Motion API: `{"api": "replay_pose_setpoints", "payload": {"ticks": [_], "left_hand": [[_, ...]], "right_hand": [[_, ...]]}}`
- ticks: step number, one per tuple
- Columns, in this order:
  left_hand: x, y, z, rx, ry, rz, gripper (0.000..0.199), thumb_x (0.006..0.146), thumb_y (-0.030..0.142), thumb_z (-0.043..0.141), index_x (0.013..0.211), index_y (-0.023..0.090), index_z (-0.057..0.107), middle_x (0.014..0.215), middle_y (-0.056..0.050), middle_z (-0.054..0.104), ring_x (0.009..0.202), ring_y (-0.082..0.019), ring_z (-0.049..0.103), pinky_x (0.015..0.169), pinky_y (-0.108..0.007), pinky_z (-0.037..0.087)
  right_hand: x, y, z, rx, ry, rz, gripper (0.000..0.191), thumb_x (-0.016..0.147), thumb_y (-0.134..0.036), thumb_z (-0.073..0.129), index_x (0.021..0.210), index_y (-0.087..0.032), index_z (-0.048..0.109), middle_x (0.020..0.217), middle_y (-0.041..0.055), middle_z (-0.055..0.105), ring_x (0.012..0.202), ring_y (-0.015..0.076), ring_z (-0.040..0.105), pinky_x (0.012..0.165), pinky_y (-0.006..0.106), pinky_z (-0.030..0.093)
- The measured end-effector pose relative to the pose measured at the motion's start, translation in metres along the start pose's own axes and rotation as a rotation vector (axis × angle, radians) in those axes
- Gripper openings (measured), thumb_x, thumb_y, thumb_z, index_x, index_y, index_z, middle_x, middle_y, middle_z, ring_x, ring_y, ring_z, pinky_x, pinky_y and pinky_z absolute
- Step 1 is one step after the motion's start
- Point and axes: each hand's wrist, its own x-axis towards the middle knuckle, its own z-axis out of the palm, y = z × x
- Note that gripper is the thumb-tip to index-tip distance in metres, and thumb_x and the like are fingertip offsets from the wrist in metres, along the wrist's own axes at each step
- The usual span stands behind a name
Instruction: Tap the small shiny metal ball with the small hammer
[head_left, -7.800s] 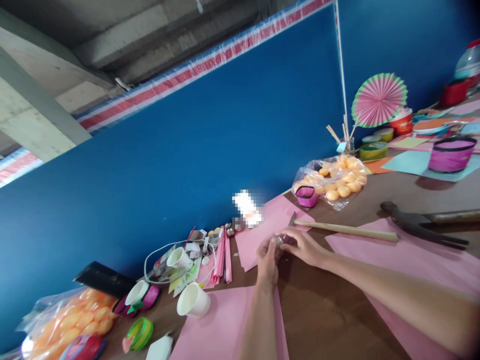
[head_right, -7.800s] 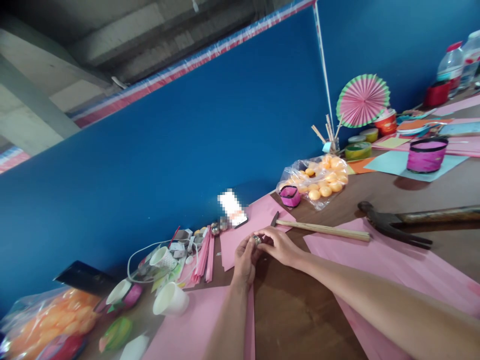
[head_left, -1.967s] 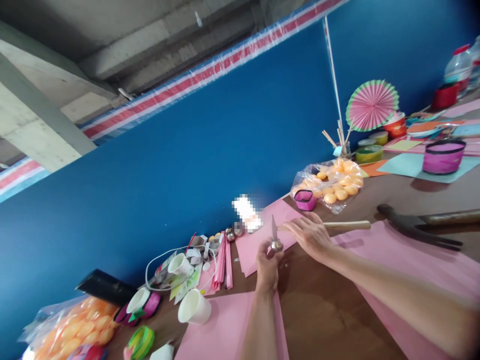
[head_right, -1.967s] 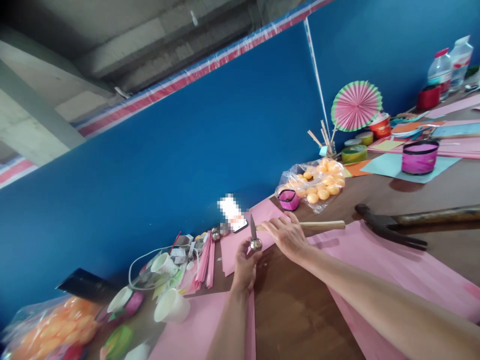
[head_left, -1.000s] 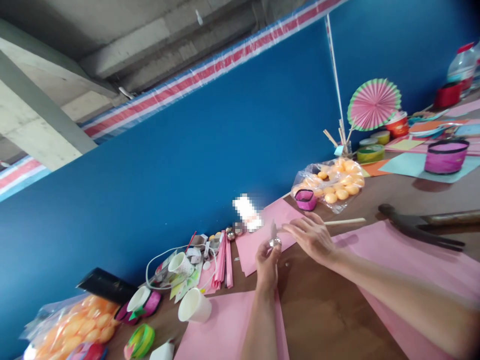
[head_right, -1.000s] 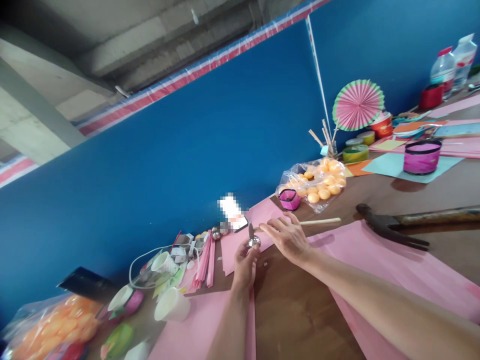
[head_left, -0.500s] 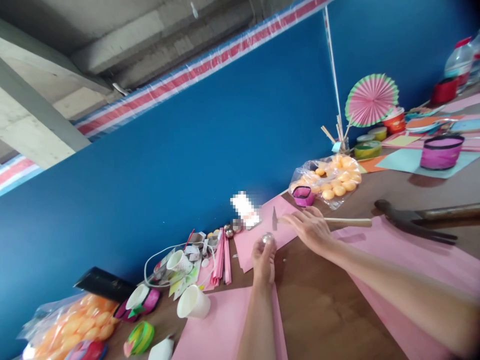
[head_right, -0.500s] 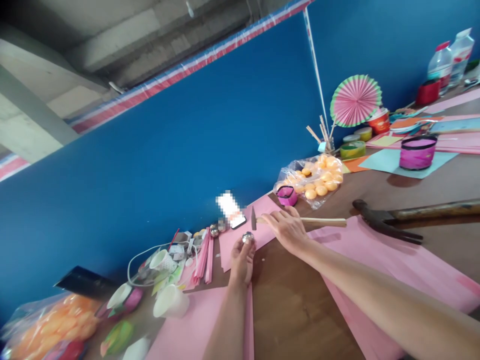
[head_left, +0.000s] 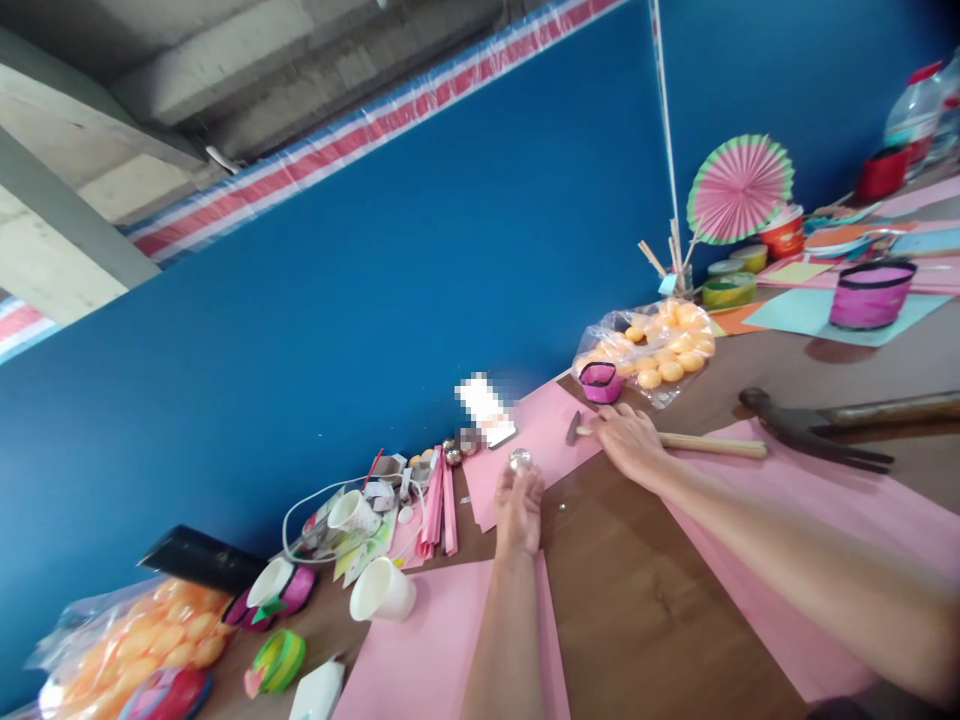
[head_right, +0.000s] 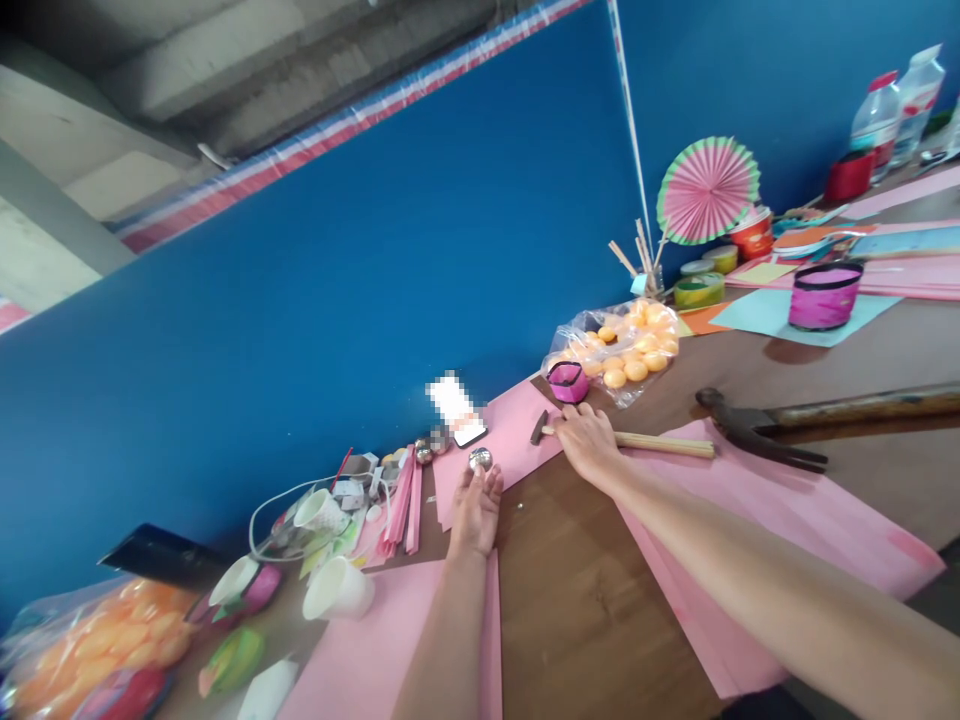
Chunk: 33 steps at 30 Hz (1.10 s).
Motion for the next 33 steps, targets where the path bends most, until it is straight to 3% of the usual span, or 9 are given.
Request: {"api": "replay_pose_setpoints", "payload": {"ticks": [3,8,15,19,27,33], "left_hand": [[0.003,-0.001,-0.002,-0.031,0.000,-0.002,0.027,0.067,0.016,0.068,0.093,0.018,0.059,0.090,-0.003,0.065,0.082,-0.011,0.062,0.076,-0.021,0.048],[0.006,-0.002,-0.006,-0.086,0.006,0.037,0.027,0.067,0.012,0.066,0.093,0.017,0.059,0.093,-0.004,0.065,0.087,-0.011,0.062,0.084,-0.022,0.045],[0.004,-0.003,-0.003,-0.044,-0.032,0.048,0.030,0.066,0.013,0.067,0.094,0.017,0.059,0.095,-0.005,0.065,0.091,-0.013,0.061,0.089,-0.025,0.042],[0.001,-0.003,-0.001,-0.007,-0.054,0.045,0.031,0.067,0.016,0.067,0.097,0.017,0.059,0.096,-0.005,0.064,0.091,-0.014,0.061,0.087,-0.025,0.044],[-0.001,-0.002,-0.001,0.023,-0.046,0.032,0.036,0.069,0.019,0.066,0.104,0.017,0.057,0.101,-0.008,0.064,0.095,-0.016,0.060,0.087,-0.028,0.045],[-0.007,0.001,0.006,0.073,-0.076,0.017,0.043,0.065,0.016,0.069,0.106,0.018,0.055,0.101,-0.007,0.064,0.093,-0.015,0.061,0.086,-0.028,0.045]], "right_hand": [[-0.005,-0.008,-0.005,0.171,0.055,-0.132,0.024,0.086,-0.022,0.038,0.095,-0.021,0.061,0.094,0.0078,0.060,0.089,0.0202,0.049,0.076,0.031,0.033],[-0.020,-0.027,-0.003,0.543,-0.161,-0.498,0.018,0.083,-0.023,0.046,0.086,-0.021,0.064,0.085,0.0021,0.064,0.080,0.0144,0.056,0.072,0.024,0.039],[-0.028,-0.036,0.005,0.599,-0.205,-0.614,0.013,0.077,-0.020,0.054,0.078,-0.023,0.066,0.080,0.0004,0.063,0.080,0.0143,0.057,0.073,0.024,0.041],[-0.028,-0.037,0.005,0.652,-0.192,-0.592,0.013,0.076,-0.018,0.053,0.076,-0.022,0.065,0.079,0.0004,0.063,0.078,0.0144,0.057,0.073,0.025,0.041],[-0.025,-0.039,0.003,0.953,-0.139,-0.354,0.010,0.075,-0.017,0.046,0.076,-0.017,0.056,0.073,0.0017,0.061,0.065,0.0131,0.055,0.062,0.023,0.041],[-0.019,-0.036,0.000,1.047,-0.128,-0.240,0.011,0.078,-0.025,0.046,0.074,-0.017,0.054,0.069,-0.0003,0.057,0.062,0.0123,0.051,0.058,0.023,0.039]]}}
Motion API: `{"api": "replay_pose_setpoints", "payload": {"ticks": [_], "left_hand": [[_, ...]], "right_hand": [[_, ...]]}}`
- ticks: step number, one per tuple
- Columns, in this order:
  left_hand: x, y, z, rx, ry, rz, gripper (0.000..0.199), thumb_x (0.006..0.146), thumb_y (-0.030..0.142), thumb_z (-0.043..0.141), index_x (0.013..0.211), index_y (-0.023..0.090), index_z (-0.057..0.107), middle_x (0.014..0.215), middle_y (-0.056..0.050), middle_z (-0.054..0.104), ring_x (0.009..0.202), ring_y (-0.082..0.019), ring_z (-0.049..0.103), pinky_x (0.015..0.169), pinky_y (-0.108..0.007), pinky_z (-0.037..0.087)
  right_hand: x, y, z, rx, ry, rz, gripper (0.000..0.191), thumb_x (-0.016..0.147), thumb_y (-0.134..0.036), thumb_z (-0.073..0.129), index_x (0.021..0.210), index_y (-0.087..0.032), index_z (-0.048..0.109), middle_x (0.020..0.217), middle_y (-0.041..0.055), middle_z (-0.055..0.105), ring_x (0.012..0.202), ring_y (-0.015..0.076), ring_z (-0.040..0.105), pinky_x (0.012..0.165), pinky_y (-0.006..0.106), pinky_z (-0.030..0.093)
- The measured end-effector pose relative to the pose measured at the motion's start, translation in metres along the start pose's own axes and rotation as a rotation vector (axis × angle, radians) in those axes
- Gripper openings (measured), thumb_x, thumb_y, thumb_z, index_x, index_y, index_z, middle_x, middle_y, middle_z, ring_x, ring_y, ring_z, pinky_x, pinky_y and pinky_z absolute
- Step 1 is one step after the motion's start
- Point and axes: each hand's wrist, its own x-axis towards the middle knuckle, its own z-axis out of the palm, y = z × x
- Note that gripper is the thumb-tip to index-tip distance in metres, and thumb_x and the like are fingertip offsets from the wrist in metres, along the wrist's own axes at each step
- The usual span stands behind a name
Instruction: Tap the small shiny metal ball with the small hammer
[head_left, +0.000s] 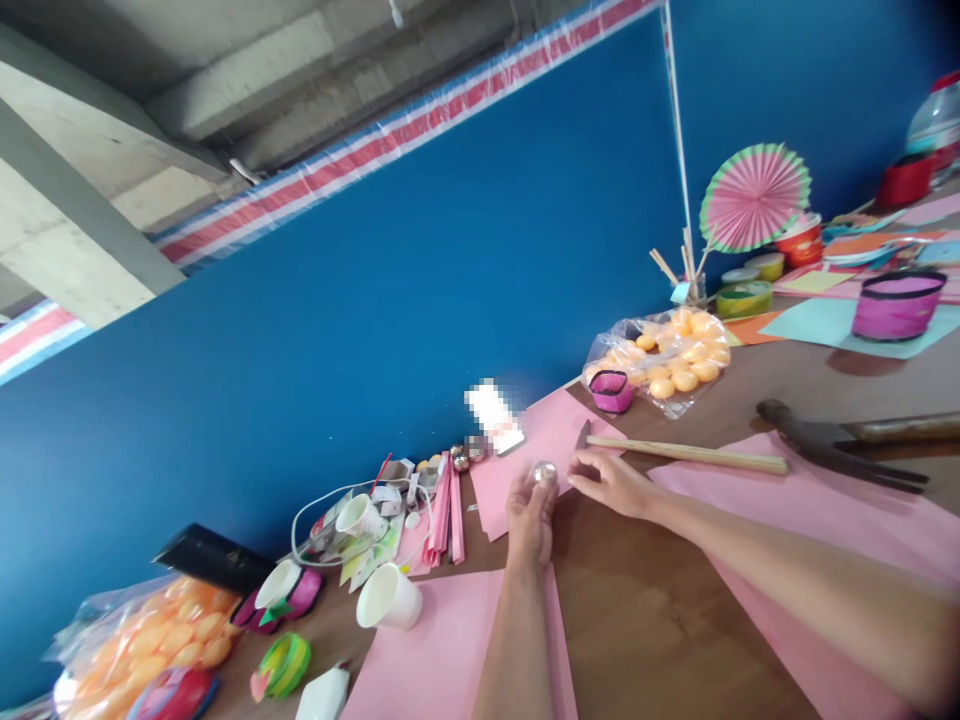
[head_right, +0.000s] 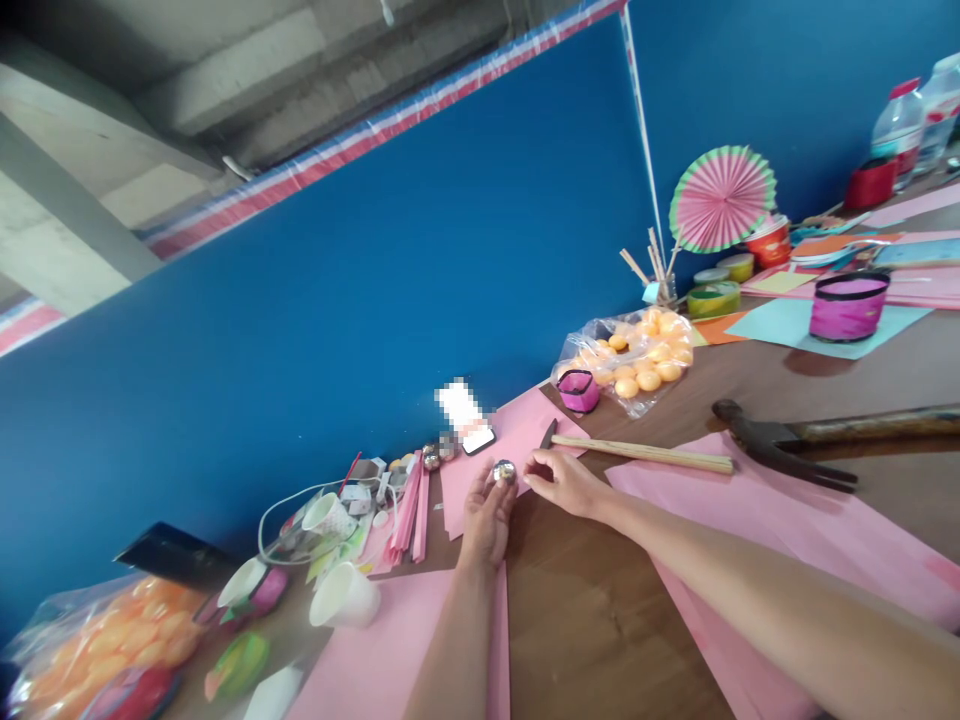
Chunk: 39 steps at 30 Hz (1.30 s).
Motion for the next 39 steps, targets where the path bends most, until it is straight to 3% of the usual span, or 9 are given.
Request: {"api": "replay_pose_setpoints", "payload": {"ticks": [7,9,12,17,21,27,30,34,39], "left_hand": [[0.006,-0.001,-0.006,-0.089,0.120,-0.092,0.026,0.074,0.036,0.060,0.087,0.013,0.062,0.086,-0.008,0.066,0.075,-0.013,0.063,0.071,-0.023,0.050],[0.009,0.001,-0.008,-0.184,0.117,-0.094,0.027,0.076,0.038,0.057,0.083,0.013,0.063,0.088,-0.010,0.065,0.085,-0.016,0.062,0.078,-0.028,0.050],[0.008,0.008,-0.010,-0.329,-0.011,-0.024,0.035,0.077,0.045,0.051,0.084,0.012,0.062,0.093,-0.012,0.064,0.102,-0.022,0.055,0.093,-0.039,0.042],[0.001,0.018,-0.011,-0.375,-0.047,0.047,0.047,0.076,0.052,0.046,0.089,0.010,0.061,0.088,-0.013,0.062,0.101,-0.023,0.054,0.098,-0.043,0.036],[0.001,0.017,-0.012,-0.338,-0.009,0.017,0.043,0.075,0.049,0.047,0.088,0.010,0.061,0.089,-0.013,0.062,0.099,-0.022,0.055,0.097,-0.044,0.037],[0.007,0.009,-0.011,-0.254,-0.021,-0.023,0.017,0.074,0.021,0.054,0.087,0.013,0.062,0.092,-0.008,0.064,0.100,-0.019,0.056,0.098,-0.039,0.038],[0.004,0.006,-0.006,-0.177,-0.060,-0.035,0.019,0.074,0.020,0.059,0.092,0.014,0.061,0.099,-0.008,0.063,0.102,-0.018,0.056,0.098,-0.036,0.038],[-0.002,0.003,-0.001,-0.094,-0.101,-0.130,0.026,0.074,0.031,0.061,0.095,0.017,0.060,0.100,-0.007,0.063,0.093,-0.018,0.060,0.084,-0.031,0.047],[-0.004,0.000,0.000,-0.063,-0.084,-0.150,0.035,0.076,0.044,0.053,0.094,0.015,0.061,0.087,-0.007,0.065,0.059,-0.006,0.056,0.055,-0.017,0.046]], "right_hand": [[0.002,0.005,0.001,0.115,0.043,0.104,0.014,0.078,-0.030,0.048,0.072,-0.018,0.051,0.062,-0.0029,0.053,0.058,0.0117,0.048,0.057,0.024,0.038],[0.002,0.007,0.002,0.142,0.033,0.130,0.015,0.079,-0.031,0.048,0.072,-0.018,0.050,0.058,-0.0037,0.052,0.055,0.0112,0.047,0.055,0.024,0.037],[0.002,0.010,0.003,0.165,0.028,0.138,0.016,0.079,-0.032,0.048,0.071,-0.018,0.049,0.057,-0.0036,0.051,0.054,0.0110,0.047,0.053,0.023,0.037],[0.002,0.012,0.003,0.176,0.058,0.149,0.017,0.079,-0.033,0.048,0.071,-0.018,0.049,0.058,-0.0033,0.051,0.053,0.0105,0.047,0.052,0.023,0.036],[0.001,0.012,0.002,0.179,0.063,0.150,0.018,0.078,-0.034,0.048,0.070,-0.018,0.049,0.057,-0.0032,0.051,0.053,0.0108,0.047,0.052,0.023,0.036],[0.003,0.011,0.002,0.230,0.059,0.146,0.018,0.078,-0.035,0.048,0.072,-0.018,0.048,0.058,-0.0037,0.050,0.053,0.0099,0.046,0.052,0.023,0.037],[0.003,0.010,0.003,0.285,0.074,0.149,0.018,0.078,-0.035,0.048,0.075,-0.018,0.047,0.060,-0.0038,0.049,0.053,0.0094,0.046,0.052,0.023,0.037],[0.003,0.010,0.003,0.286,0.073,0.158,0.018,0.078,-0.034,0.050,0.072,-0.017,0.049,0.056,-0.0040,0.047,0.052,0.0091,0.044,0.052,0.022,0.036],[0.005,0.018,0.007,0.355,0.073,0.186,0.015,0.074,-0.030,0.054,0.080,-0.016,0.052,0.064,-0.0025,0.052,0.055,0.0092,0.046,0.053,0.023,0.037]]}}
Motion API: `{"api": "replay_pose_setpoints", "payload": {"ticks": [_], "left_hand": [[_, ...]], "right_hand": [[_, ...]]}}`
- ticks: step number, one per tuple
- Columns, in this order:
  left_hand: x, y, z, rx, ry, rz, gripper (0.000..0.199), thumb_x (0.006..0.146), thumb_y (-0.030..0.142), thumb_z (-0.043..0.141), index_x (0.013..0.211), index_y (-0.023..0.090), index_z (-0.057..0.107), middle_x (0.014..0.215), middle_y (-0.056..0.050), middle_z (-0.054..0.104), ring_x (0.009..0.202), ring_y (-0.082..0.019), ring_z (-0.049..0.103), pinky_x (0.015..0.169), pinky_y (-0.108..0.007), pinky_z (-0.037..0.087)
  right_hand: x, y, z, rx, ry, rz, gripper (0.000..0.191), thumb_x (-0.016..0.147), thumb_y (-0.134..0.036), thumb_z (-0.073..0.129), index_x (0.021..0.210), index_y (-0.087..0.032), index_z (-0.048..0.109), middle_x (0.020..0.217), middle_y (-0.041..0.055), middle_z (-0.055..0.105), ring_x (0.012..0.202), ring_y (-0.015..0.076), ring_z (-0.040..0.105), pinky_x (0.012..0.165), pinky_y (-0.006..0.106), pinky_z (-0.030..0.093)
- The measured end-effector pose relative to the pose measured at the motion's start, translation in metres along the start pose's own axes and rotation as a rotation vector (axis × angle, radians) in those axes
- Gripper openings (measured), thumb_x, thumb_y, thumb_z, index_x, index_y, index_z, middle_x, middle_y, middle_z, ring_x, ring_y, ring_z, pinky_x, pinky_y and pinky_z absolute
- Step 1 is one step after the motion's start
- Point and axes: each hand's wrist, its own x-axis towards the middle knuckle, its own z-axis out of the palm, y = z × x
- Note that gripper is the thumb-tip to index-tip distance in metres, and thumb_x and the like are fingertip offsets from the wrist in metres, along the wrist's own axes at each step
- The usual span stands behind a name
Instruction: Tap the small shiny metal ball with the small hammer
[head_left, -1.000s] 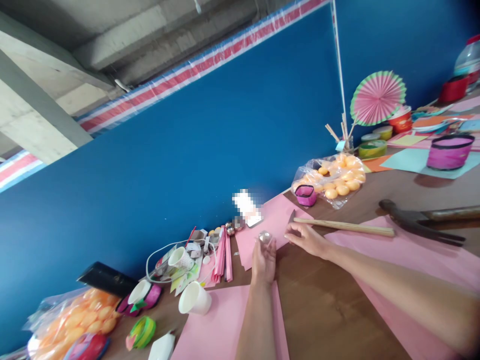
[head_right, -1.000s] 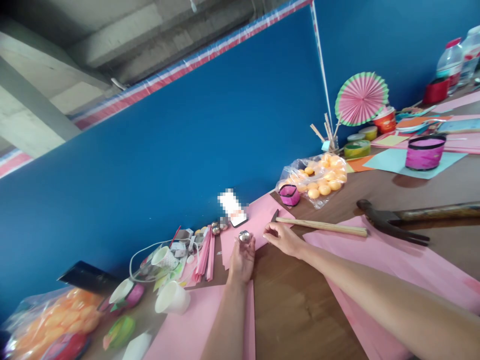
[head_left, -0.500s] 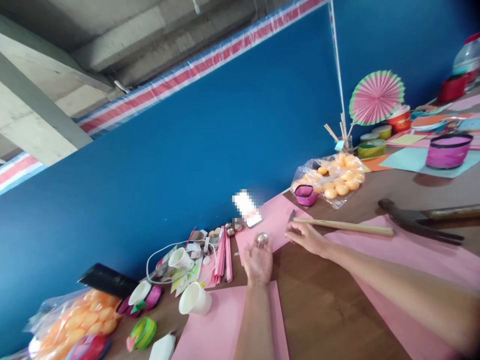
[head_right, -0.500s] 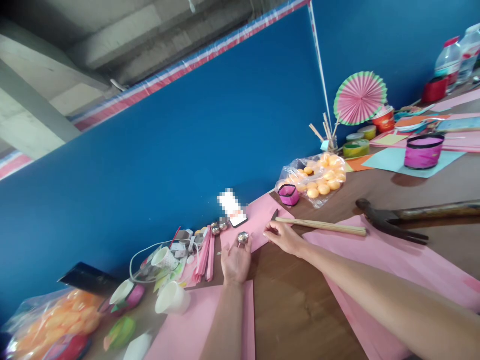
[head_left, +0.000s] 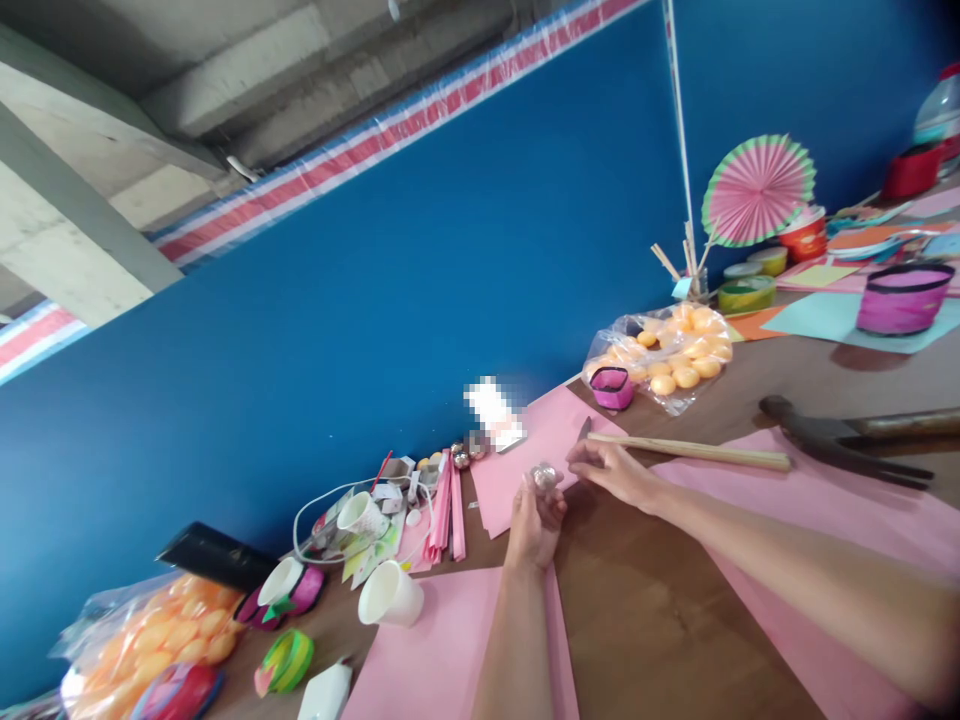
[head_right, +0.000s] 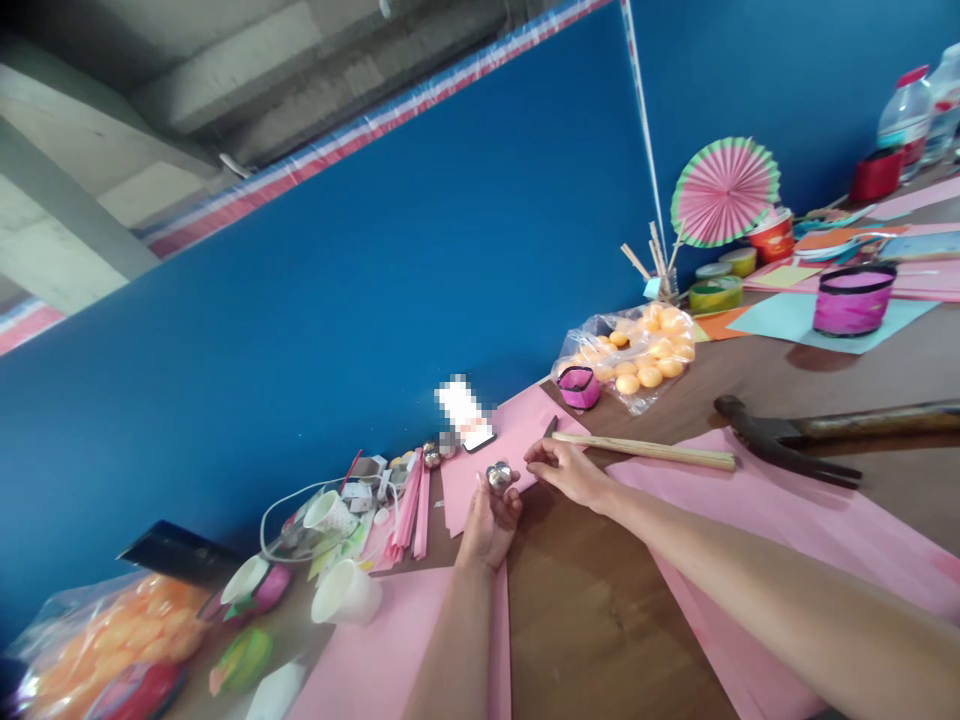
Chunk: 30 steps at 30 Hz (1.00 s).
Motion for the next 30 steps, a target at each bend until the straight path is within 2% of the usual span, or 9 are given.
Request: {"api": "replay_pose_setpoints", "payload": {"ticks": [3,8,12,17,22,30], "left_hand": [[0.000,0.000,0.000,0.020,0.011,0.010,0.031,0.075,0.039,0.058,0.094,0.016,0.061,0.090,-0.007,0.065,0.059,-0.005,0.055,0.056,-0.017,0.045],[-0.001,0.001,0.001,-0.004,-0.023,0.018,0.034,0.070,0.024,0.065,0.103,0.020,0.058,0.095,-0.004,0.064,0.082,-0.012,0.061,0.083,-0.028,0.045],[0.000,0.001,0.001,-0.013,-0.042,0.023,0.034,0.070,0.023,0.065,0.103,0.018,0.057,0.099,-0.006,0.063,0.088,-0.014,0.061,0.091,-0.033,0.040],[0.000,0.002,0.001,-0.005,-0.038,0.007,0.031,0.070,0.022,0.065,0.100,0.017,0.058,0.097,-0.006,0.064,0.085,-0.014,0.061,0.092,-0.033,0.040],[0.000,0.002,0.002,0.005,-0.077,0.008,0.027,0.074,0.021,0.061,0.101,0.017,0.058,0.096,-0.006,0.064,0.086,-0.014,0.061,0.089,-0.031,0.041],[0.000,0.001,0.001,0.035,-0.087,0.004,0.028,0.075,0.024,0.060,0.101,0.016,0.057,0.098,-0.008,0.063,0.088,-0.015,0.060,0.088,-0.031,0.041]], "right_hand": [[0.001,0.004,-0.001,-0.036,0.006,-0.034,0.010,0.075,-0.026,0.050,0.078,-0.017,0.051,0.061,-0.0035,0.050,0.054,0.0092,0.045,0.053,0.023,0.037],[-0.001,-0.003,-0.003,-0.169,0.028,-0.067,0.011,0.074,-0.027,0.051,0.075,-0.017,0.054,0.064,-0.0022,0.053,0.057,0.0105,0.047,0.057,0.024,0.038],[-0.003,-0.010,-0.002,-0.164,0.030,-0.041,0.013,0.072,-0.030,0.053,0.073,-0.017,0.054,0.065,-0.0016,0.054,0.059,0.0111,0.048,0.057,0.024,0.038],[-0.002,-0.007,0.000,-0.074,-0.036,-0.036,0.014,0.075,-0.031,0.053,0.073,-0.017,0.053,0.062,-0.0024,0.052,0.058,0.0106,0.046,0.056,0.023,0.038],[-0.001,-0.003,0.000,-0.037,-0.028,0.004,0.017,0.075,-0.033,0.053,0.074,-0.017,0.053,0.062,-0.0022,0.052,0.056,0.0100,0.047,0.054,0.023,0.038],[-0.005,-0.015,0.001,0.012,-0.042,0.025,0.017,0.072,-0.033,0.056,0.071,-0.017,0.053,0.064,-0.0014,0.054,0.059,0.0110,0.049,0.056,0.024,0.039]]}}
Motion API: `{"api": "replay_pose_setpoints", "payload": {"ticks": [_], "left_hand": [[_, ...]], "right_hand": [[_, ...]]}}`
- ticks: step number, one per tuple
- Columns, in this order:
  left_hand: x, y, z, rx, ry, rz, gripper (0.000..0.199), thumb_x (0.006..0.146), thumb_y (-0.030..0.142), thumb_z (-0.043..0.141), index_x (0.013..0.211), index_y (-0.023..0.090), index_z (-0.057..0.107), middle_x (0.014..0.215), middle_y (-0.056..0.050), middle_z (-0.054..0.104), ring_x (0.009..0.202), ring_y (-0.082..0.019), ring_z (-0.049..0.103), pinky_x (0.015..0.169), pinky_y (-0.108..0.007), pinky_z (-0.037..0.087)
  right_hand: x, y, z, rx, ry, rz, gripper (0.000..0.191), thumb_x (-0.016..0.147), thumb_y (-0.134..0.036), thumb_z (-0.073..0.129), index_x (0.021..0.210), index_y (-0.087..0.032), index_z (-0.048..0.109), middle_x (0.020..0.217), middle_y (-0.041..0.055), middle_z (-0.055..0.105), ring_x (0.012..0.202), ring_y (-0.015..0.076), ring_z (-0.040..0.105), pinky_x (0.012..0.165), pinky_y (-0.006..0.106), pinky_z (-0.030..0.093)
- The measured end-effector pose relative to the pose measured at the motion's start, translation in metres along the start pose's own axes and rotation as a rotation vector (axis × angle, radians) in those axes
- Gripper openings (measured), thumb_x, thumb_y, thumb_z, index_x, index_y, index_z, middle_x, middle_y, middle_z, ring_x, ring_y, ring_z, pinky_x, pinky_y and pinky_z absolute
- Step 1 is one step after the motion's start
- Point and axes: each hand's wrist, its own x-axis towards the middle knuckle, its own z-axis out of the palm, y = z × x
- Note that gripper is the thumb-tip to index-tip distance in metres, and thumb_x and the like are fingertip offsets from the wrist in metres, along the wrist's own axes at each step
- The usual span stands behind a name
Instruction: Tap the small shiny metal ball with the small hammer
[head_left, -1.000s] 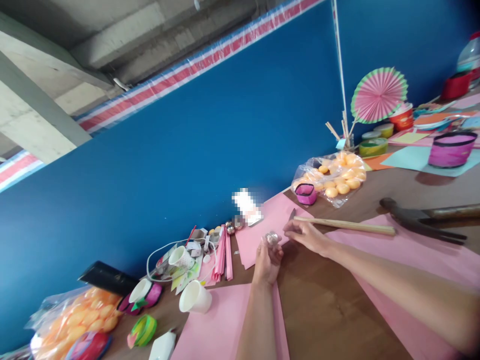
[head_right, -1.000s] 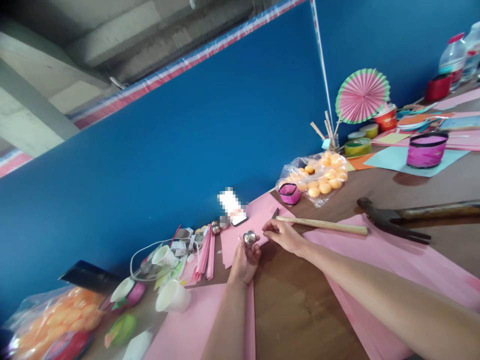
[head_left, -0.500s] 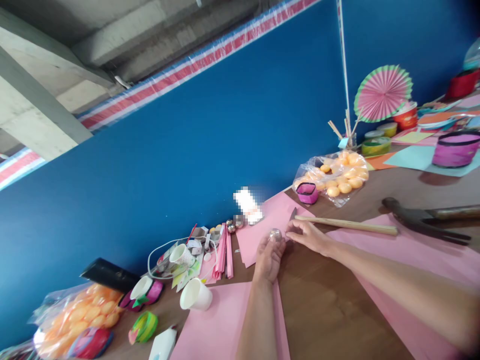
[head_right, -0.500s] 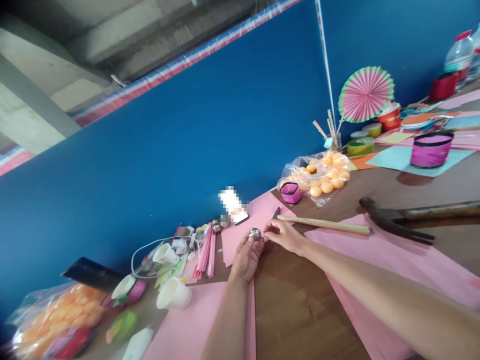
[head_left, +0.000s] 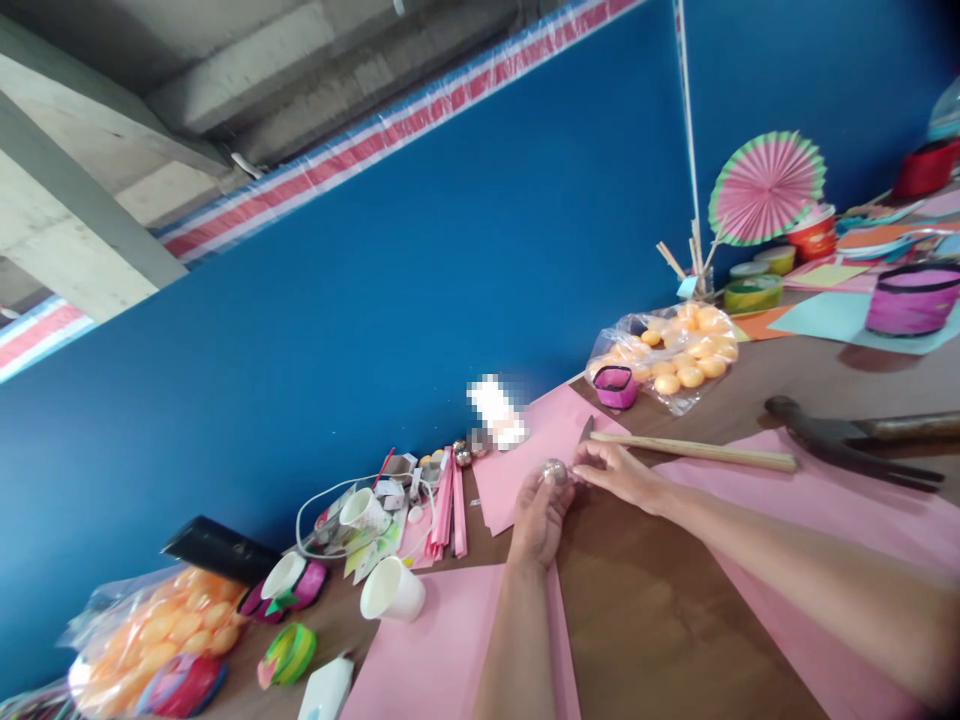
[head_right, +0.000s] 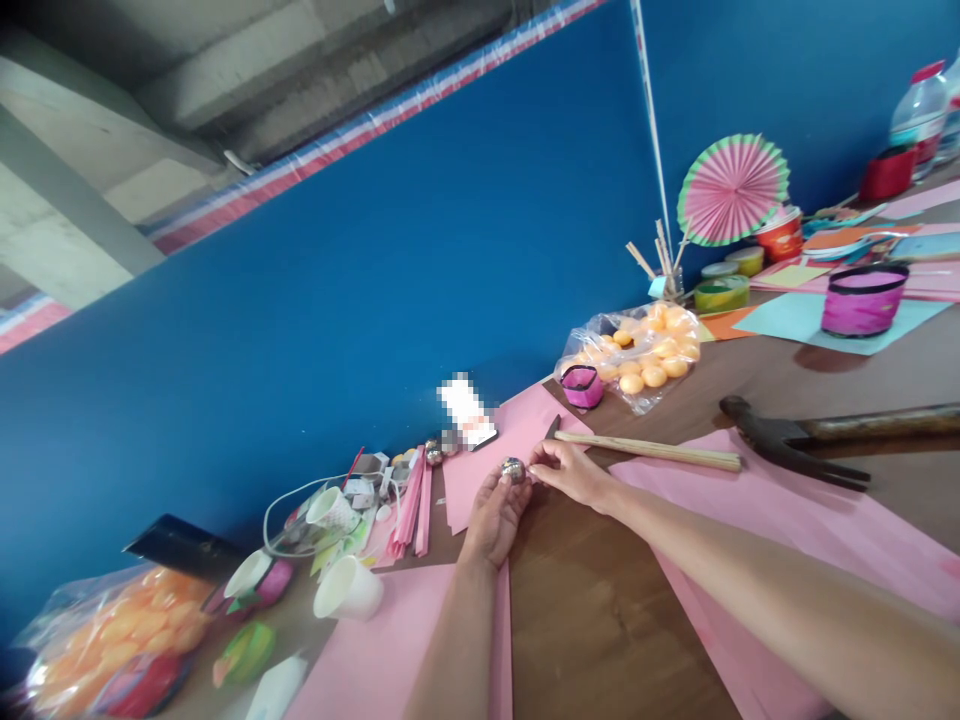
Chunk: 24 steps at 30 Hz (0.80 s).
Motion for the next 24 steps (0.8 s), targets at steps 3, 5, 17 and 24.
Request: {"api": "replay_pose_setpoints", "payload": {"ticks": [3,5,17,24], "left_hand": [[0.000,0.000,0.000,0.008,0.001,0.001,0.029,0.074,0.024,0.060,0.102,0.016,0.057,0.098,-0.007,0.063,0.087,-0.015,0.060,0.088,-0.031,0.041],[0.001,-0.001,-0.001,0.013,0.004,-0.001,0.030,0.074,0.025,0.061,0.102,0.016,0.058,0.099,-0.007,0.063,0.088,-0.015,0.060,0.088,-0.031,0.041],[0.002,-0.002,-0.002,0.012,0.011,-0.006,0.028,0.074,0.024,0.061,0.101,0.017,0.058,0.098,-0.006,0.063,0.087,-0.014,0.060,0.087,-0.032,0.041],[0.001,0.000,0.001,0.013,0.024,-0.016,0.029,0.071,0.026,0.064,0.099,0.017,0.059,0.095,-0.006,0.063,0.084,-0.013,0.060,0.086,-0.031,0.041]], "right_hand": [[-0.001,-0.001,0.000,0.001,0.003,0.007,0.017,0.071,-0.033,0.057,0.072,-0.017,0.053,0.065,-0.0016,0.054,0.061,0.0111,0.048,0.057,0.024,0.039],[0.000,0.001,-0.001,0.008,0.004,0.002,0.016,0.072,-0.032,0.057,0.073,-0.017,0.053,0.065,-0.0019,0.053,0.061,0.0107,0.048,0.057,0.024,0.038],[0.001,0.005,-0.001,0.073,0.003,0.006,0.021,0.073,-0.036,0.056,0.077,-0.016,0.052,0.064,-0.0018,0.052,0.058,0.0095,0.046,0.054,0.023,0.037],[0.003,0.013,-0.002,0.042,0.015,0.001,0.026,0.073,-0.042,0.056,0.074,-0.016,0.052,0.065,-0.0013,0.054,0.056,0.0093,0.046,0.053,0.023,0.037]]}}
